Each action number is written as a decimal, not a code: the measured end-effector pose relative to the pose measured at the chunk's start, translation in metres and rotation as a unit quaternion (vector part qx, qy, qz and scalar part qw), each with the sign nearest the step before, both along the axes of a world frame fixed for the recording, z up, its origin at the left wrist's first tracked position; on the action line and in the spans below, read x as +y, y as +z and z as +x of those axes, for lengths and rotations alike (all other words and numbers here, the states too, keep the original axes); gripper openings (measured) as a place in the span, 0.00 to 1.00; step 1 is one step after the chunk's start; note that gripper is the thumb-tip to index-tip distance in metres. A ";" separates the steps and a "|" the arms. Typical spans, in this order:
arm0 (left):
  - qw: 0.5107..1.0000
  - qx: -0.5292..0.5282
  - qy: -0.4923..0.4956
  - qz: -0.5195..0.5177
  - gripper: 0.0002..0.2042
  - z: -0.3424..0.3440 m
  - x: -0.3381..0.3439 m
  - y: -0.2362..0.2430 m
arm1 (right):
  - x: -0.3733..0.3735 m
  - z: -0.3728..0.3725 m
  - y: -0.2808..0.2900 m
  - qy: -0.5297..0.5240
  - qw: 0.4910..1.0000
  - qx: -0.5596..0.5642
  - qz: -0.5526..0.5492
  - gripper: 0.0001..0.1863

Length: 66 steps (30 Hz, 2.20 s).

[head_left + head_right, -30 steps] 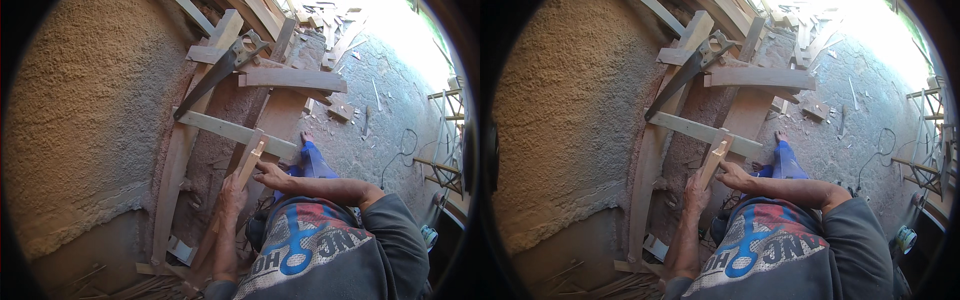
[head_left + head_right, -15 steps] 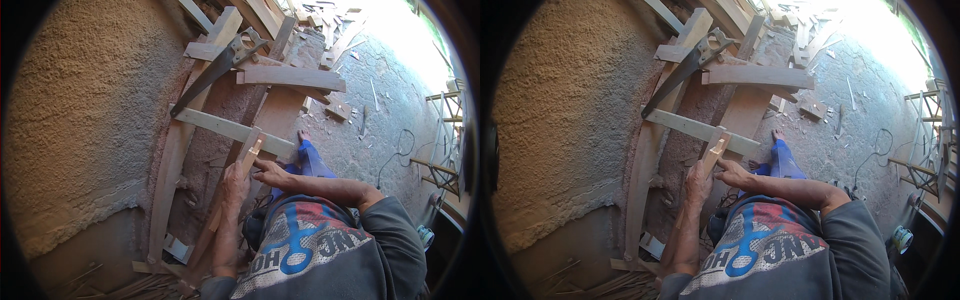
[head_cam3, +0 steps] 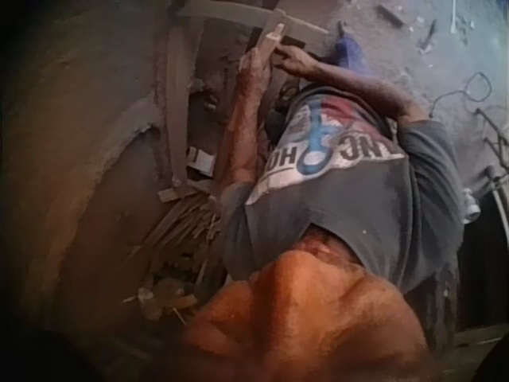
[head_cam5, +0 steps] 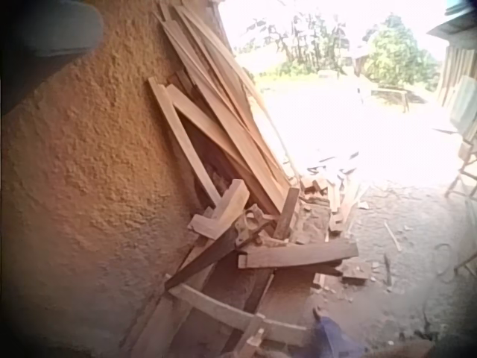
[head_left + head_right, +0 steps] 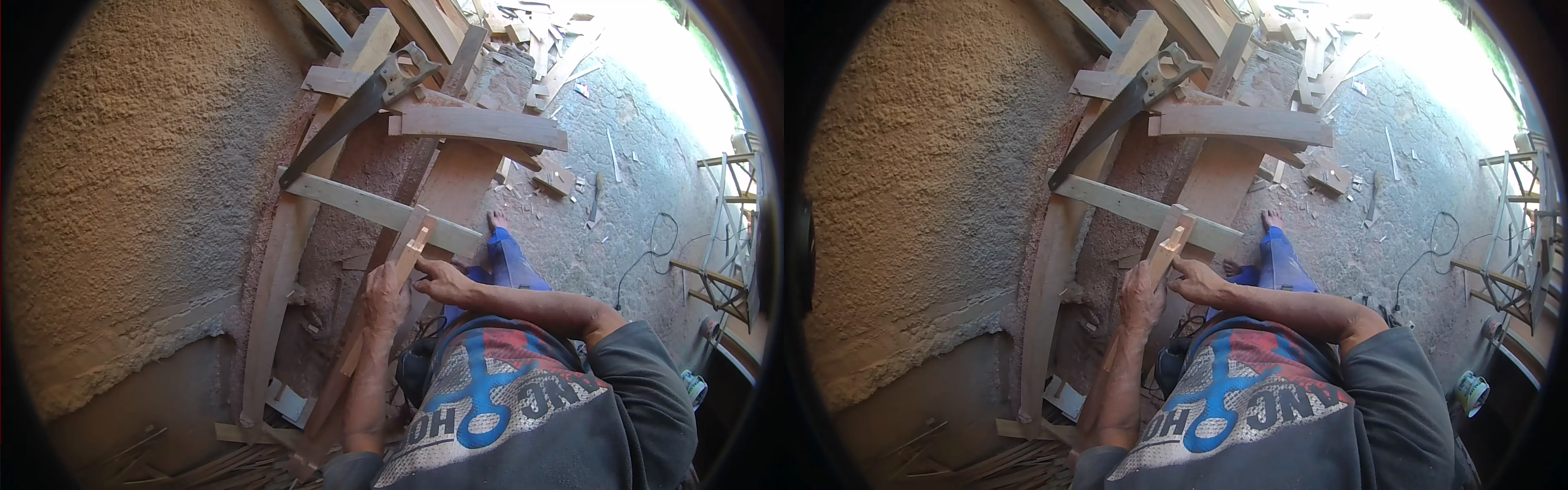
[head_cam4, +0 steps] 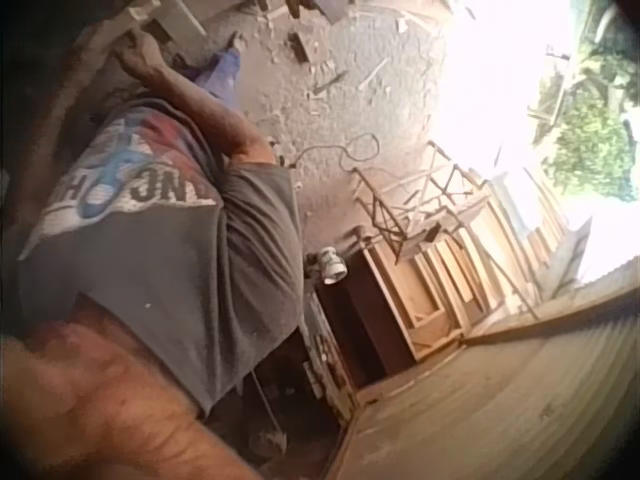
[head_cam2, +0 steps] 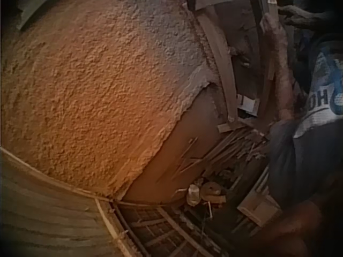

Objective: The person uses a hand saw to cut a wooden plank clamped to a workbench. After cutting, they handle the separated pieces and briefly use a hammer on the wood.

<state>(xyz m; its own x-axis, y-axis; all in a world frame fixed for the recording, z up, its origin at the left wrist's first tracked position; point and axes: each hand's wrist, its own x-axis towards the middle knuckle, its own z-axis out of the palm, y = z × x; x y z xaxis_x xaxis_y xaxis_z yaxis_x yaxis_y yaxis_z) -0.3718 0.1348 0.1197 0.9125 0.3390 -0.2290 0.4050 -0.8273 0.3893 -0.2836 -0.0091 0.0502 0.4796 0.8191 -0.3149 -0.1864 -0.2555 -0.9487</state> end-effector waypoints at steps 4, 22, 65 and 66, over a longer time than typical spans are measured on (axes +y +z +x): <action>1.000 0.004 0.004 0.013 0.17 -0.002 0.001 0.001 | -0.004 0.006 0.015 -0.002 1.000 0.019 0.016 0.33; 1.000 -0.010 0.006 0.014 0.19 0.005 -0.014 0.000 | -0.306 -0.006 -0.083 -0.007 0.948 0.075 -0.310 0.36; 1.000 -0.021 -0.009 0.002 0.21 0.000 -0.001 0.001 | -0.128 0.005 0.041 -0.320 0.943 -0.090 -0.034 0.10; 1.000 -0.023 -0.009 0.002 0.21 -0.001 0.000 0.000 | -0.103 0.006 0.042 -0.321 0.943 -0.094 0.004 0.11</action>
<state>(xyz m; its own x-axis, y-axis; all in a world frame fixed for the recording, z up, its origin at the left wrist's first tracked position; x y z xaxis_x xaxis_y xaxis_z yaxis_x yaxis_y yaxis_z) -0.3724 0.1344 0.1192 0.9275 0.3239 -0.1864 0.3729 -0.8352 0.4043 -0.2779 -0.1120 0.0926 0.9234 0.3438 -0.1708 -0.1294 -0.1401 -0.9816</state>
